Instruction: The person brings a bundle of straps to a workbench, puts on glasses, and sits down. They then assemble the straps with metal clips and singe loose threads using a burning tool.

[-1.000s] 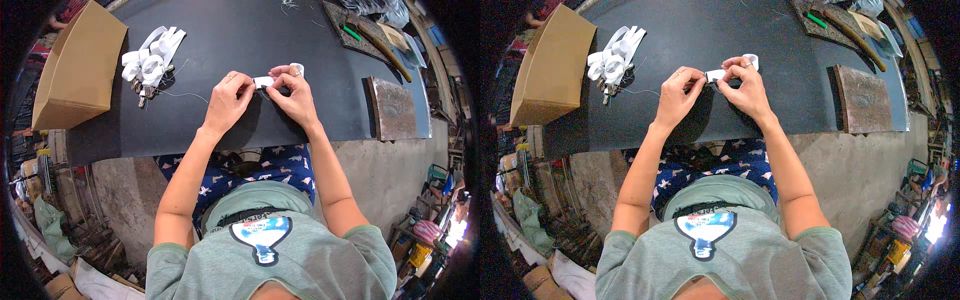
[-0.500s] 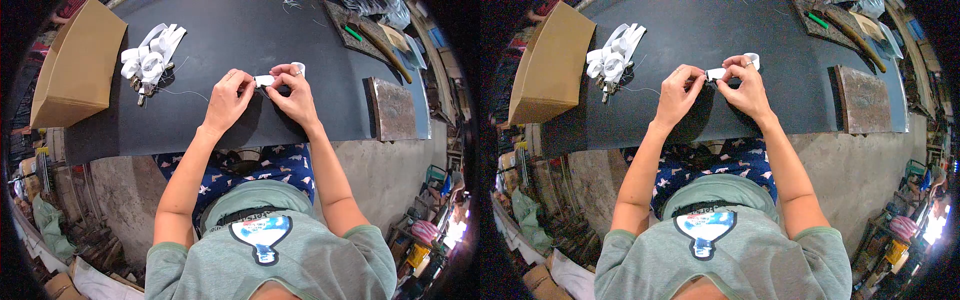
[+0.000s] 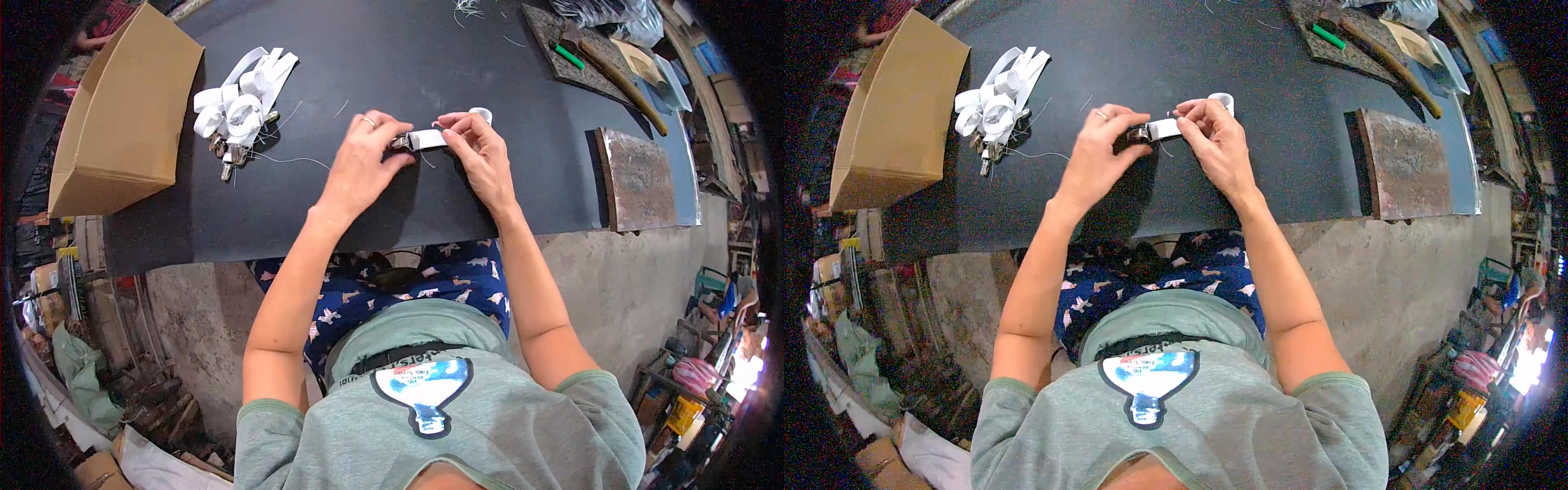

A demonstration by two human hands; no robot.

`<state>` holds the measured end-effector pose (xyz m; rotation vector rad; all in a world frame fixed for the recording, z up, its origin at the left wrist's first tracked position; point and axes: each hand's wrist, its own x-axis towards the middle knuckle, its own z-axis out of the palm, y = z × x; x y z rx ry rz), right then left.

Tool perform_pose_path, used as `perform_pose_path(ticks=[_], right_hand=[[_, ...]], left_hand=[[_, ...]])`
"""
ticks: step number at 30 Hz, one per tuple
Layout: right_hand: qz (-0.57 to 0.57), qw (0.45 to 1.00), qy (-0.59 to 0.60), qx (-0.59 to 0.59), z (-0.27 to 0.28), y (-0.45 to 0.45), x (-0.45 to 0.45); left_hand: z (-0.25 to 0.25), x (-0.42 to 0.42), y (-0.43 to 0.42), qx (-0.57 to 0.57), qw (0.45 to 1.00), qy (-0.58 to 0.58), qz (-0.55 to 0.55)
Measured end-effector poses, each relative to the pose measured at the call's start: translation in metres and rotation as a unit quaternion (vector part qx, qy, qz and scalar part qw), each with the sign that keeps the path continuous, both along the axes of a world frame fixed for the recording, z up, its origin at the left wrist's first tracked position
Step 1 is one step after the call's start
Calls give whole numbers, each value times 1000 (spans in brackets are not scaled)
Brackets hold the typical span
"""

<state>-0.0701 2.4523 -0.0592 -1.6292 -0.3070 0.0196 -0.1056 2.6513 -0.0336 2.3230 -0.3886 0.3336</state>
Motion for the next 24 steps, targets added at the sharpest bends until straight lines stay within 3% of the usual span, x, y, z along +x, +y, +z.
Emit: perform_pose_path(ticks=[5, 11, 14, 17, 20, 23, 24], right_hand=[[-25, 999, 6, 40, 0, 3, -1], [-5, 993, -92, 74, 20, 7, -9], [15, 996, -78, 48, 32, 8, -11], [17, 997, -58, 47, 35, 16, -9], [-12, 999, -38, 4, 23, 21, -1], [-44, 996, -55, -60, 24, 22, 0], [-48, 993, -61, -84, 25, 22, 2]], left_hand=[[-9, 7, -6, 41, 999, -22, -4], [-10, 18, 7, 2, 997, -39, -73], [4, 16, 10, -90, 990, 93, -63], [6, 21, 22, -99, 970, 209, -72], [0, 26, 28, -115, 968, 218, -55], [10, 29, 24, 56, 991, 119, -21], [9, 29, 22, 56, 994, 96, -10]])
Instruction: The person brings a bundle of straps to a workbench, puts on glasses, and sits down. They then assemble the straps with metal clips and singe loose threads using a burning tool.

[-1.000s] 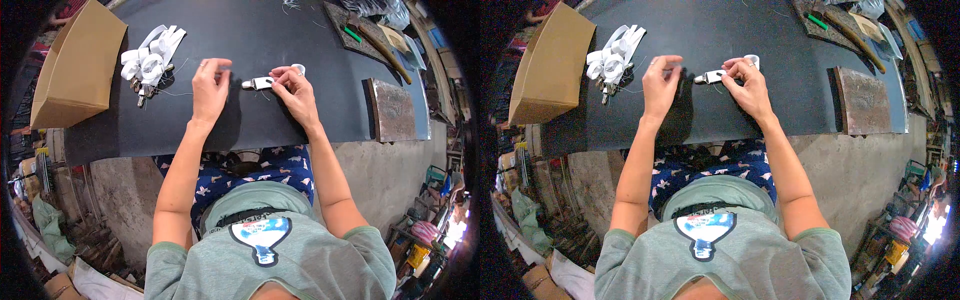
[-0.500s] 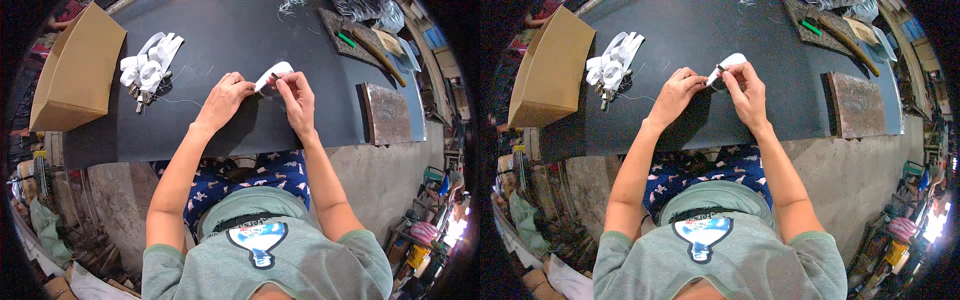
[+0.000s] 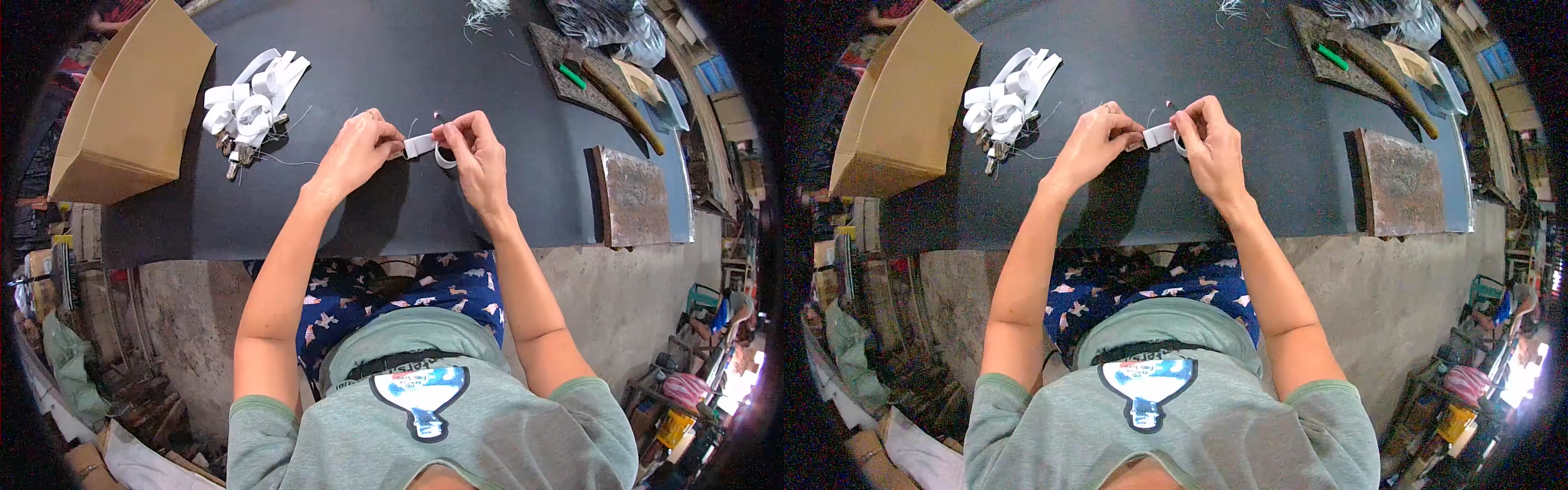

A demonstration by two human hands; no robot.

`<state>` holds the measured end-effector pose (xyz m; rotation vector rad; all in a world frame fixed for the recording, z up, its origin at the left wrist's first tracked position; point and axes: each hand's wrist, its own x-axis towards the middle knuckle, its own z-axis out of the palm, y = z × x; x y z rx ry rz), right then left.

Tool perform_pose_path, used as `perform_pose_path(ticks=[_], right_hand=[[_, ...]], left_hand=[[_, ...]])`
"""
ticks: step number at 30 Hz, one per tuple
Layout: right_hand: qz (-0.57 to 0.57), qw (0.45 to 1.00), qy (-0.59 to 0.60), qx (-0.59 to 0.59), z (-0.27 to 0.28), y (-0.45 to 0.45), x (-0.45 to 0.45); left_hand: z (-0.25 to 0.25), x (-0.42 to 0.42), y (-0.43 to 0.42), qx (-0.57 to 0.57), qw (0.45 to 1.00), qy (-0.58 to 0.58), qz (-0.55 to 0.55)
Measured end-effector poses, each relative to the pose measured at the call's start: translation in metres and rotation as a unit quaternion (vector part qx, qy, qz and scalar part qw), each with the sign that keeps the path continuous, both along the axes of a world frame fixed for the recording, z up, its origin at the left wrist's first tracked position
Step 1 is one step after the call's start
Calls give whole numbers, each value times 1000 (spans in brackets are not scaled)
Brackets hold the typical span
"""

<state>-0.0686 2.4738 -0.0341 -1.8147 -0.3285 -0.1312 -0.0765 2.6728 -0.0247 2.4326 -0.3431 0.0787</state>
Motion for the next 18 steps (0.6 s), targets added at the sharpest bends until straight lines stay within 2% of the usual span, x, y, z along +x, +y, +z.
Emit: perform_pose_path(ticks=[3, 9, 14, 16, 17, 18], right_hand=[[3, 997, -32, -74, 3, 3, -4], [-7, 997, -58, -56, 13, 4, -3], [-3, 995, -88, 37, 32, 25, -23], [16, 993, -42, 110, 20, 34, -36], [44, 977, -27, 208, 12, 44, -40], [43, 974, -27, 223, 6, 47, -43]], left_hand=[[-4, -3, -9, -3, 999, -45, 28], [-13, -2, -17, -53, 996, -52, 51], [-22, 1, -15, -84, 990, -106, 33], [-15, 1, -14, -57, 994, -90, 29], [-11, 0, -13, -44, 995, -81, 27], [-9, -1, -12, -76, 995, -45, 42]])
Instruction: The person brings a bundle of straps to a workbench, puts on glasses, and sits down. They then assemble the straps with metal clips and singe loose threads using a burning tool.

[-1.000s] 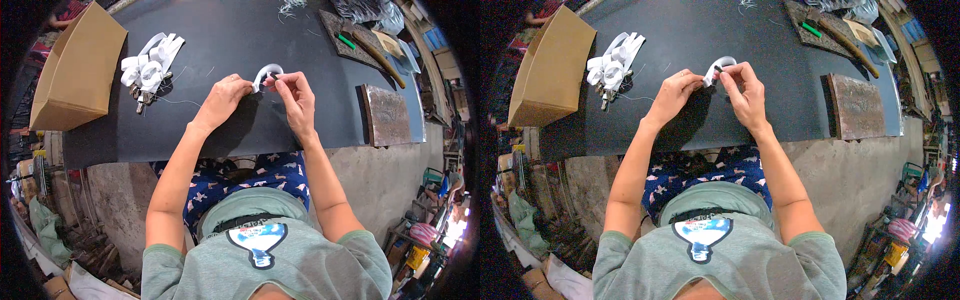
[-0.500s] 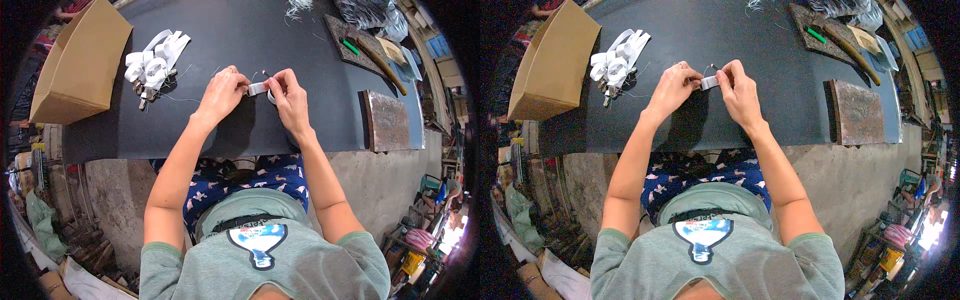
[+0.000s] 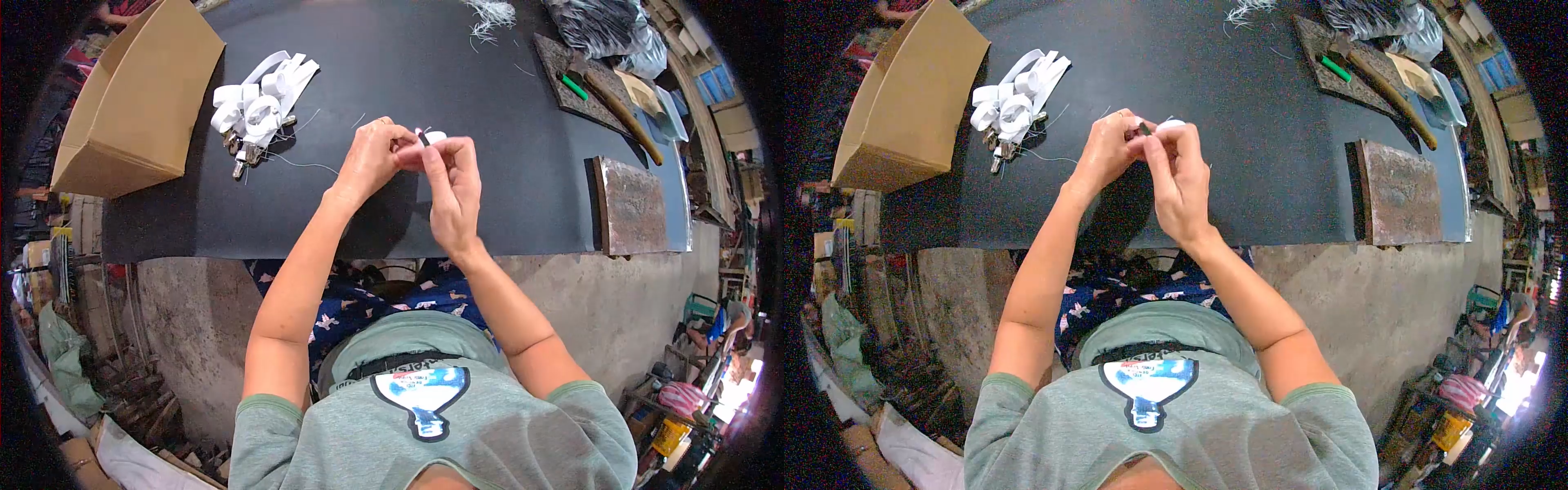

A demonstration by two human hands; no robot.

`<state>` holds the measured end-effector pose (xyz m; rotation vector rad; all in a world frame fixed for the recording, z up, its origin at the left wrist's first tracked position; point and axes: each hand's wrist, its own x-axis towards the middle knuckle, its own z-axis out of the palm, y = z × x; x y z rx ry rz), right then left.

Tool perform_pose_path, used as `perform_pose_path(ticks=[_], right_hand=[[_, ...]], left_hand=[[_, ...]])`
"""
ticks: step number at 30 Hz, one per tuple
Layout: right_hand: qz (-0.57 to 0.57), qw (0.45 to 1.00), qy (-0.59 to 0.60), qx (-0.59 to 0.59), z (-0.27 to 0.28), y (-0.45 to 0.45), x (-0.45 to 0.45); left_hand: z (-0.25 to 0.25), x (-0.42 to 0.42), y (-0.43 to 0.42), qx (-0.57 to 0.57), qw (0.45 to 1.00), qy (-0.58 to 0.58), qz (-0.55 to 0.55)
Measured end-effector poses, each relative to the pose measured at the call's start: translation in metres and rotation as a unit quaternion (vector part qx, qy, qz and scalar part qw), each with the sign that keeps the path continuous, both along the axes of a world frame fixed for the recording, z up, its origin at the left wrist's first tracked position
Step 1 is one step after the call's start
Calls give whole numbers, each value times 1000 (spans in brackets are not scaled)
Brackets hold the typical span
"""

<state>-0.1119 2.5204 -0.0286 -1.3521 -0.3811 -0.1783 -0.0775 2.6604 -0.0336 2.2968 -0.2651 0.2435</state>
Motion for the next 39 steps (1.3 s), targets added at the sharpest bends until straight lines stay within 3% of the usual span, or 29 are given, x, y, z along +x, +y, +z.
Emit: perform_pose_path(ticks=[2, 5, 8, 14, 21, 24, 30, 39], right_hand=[[1, 997, 48, -59, -5, -7, -4], [-7, 996, 51, -70, -11, -10, 1], [-28, 999, 34, -8, -13, -2, 5], [-99, 984, -8, -151, -12, -6, 21], [-97, 973, 32, -209, -8, -29, 29], [-101, 967, 28, -231, -14, -31, 28], [-120, 962, 9, -246, -15, -31, 28], [-102, 954, -20, -280, -11, -31, 37]], left_hand=[[3, -2, 0, -70, 995, 70, 22], [-4, -1, 2, -78, 996, 49, 8], [-6, 0, 2, -87, 994, 60, 13], [-8, 0, 3, -62, 996, 54, 19], [-15, 3, 0, -97, 994, 54, 21], [-12, 5, -5, -7, 999, 19, 41], [0, 1, -16, 51, 996, 41, 62], [-12, -16, -18, -83, 987, 17, 137]])
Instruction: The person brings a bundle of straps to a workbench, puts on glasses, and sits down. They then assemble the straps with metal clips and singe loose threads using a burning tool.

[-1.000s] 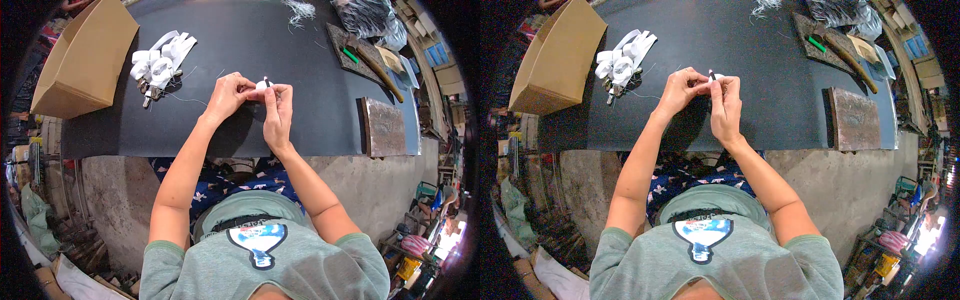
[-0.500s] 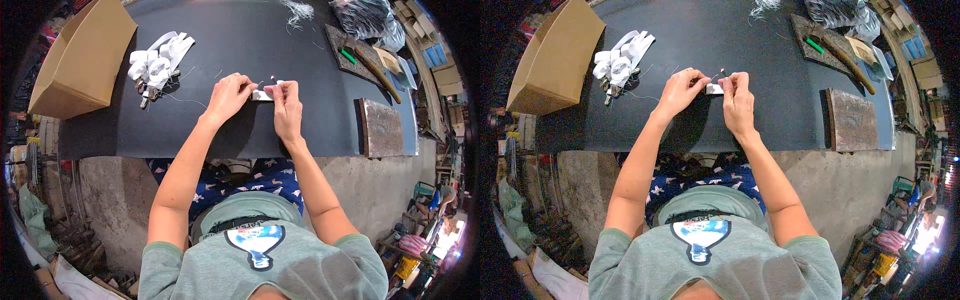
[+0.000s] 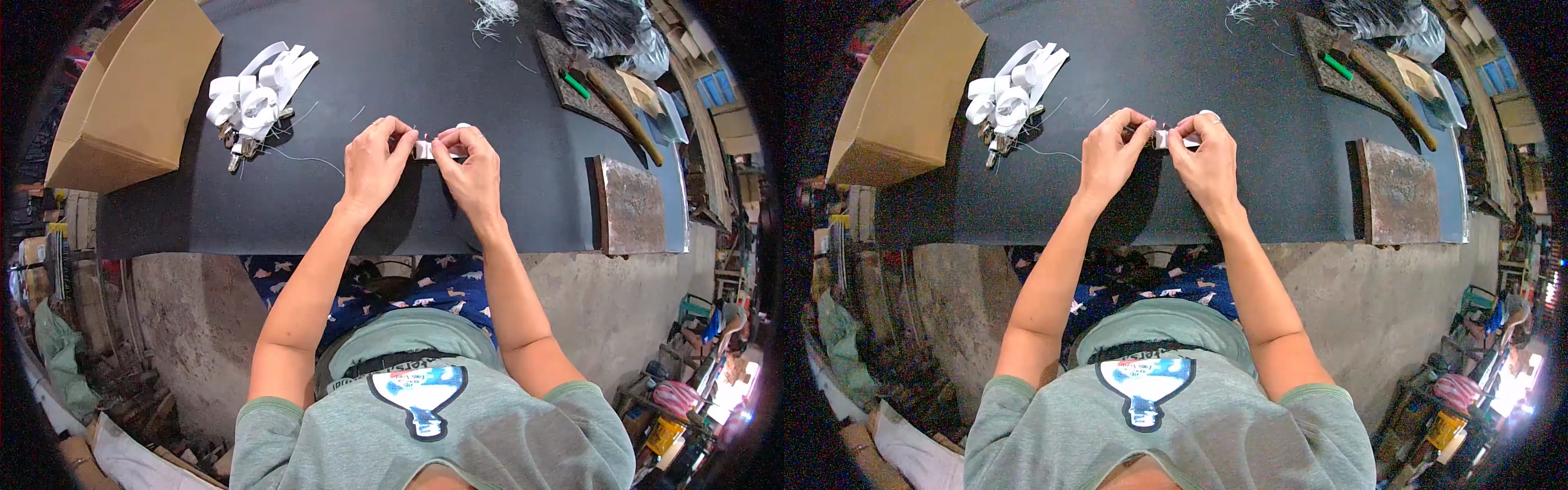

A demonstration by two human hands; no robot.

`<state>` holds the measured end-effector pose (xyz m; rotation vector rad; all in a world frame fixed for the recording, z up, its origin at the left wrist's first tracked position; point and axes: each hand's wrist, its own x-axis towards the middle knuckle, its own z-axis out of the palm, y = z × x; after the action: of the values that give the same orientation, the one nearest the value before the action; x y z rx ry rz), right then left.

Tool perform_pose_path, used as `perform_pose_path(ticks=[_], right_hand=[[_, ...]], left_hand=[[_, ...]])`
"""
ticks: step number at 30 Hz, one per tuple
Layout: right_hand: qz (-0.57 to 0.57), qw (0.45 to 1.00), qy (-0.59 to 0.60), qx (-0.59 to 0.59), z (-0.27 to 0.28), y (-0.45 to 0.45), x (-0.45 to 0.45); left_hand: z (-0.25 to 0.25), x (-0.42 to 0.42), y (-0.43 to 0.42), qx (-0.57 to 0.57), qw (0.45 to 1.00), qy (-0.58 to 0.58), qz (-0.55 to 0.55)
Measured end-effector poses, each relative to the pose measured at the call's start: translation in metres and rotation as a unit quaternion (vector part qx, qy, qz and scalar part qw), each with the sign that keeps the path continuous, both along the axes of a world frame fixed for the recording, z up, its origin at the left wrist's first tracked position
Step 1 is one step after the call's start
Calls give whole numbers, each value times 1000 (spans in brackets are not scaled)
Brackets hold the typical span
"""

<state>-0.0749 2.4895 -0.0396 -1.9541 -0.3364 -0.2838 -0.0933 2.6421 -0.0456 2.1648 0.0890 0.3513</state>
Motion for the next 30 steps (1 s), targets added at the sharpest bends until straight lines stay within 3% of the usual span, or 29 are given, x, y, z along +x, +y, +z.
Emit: perform_pose_path(ticks=[9, 24, 30], right_hand=[[27, 997, 19, -65, 5, -4, 6], [28, 996, 11, -80, 7, -4, 5], [39, 996, 86, 0, 6, -12, 4]], left_hand=[[1, -8, -6, -26, 998, -56, 12], [-2, -8, -4, -16, 999, -41, 9], [-1, -7, 1, -155, 987, 1, 49]])
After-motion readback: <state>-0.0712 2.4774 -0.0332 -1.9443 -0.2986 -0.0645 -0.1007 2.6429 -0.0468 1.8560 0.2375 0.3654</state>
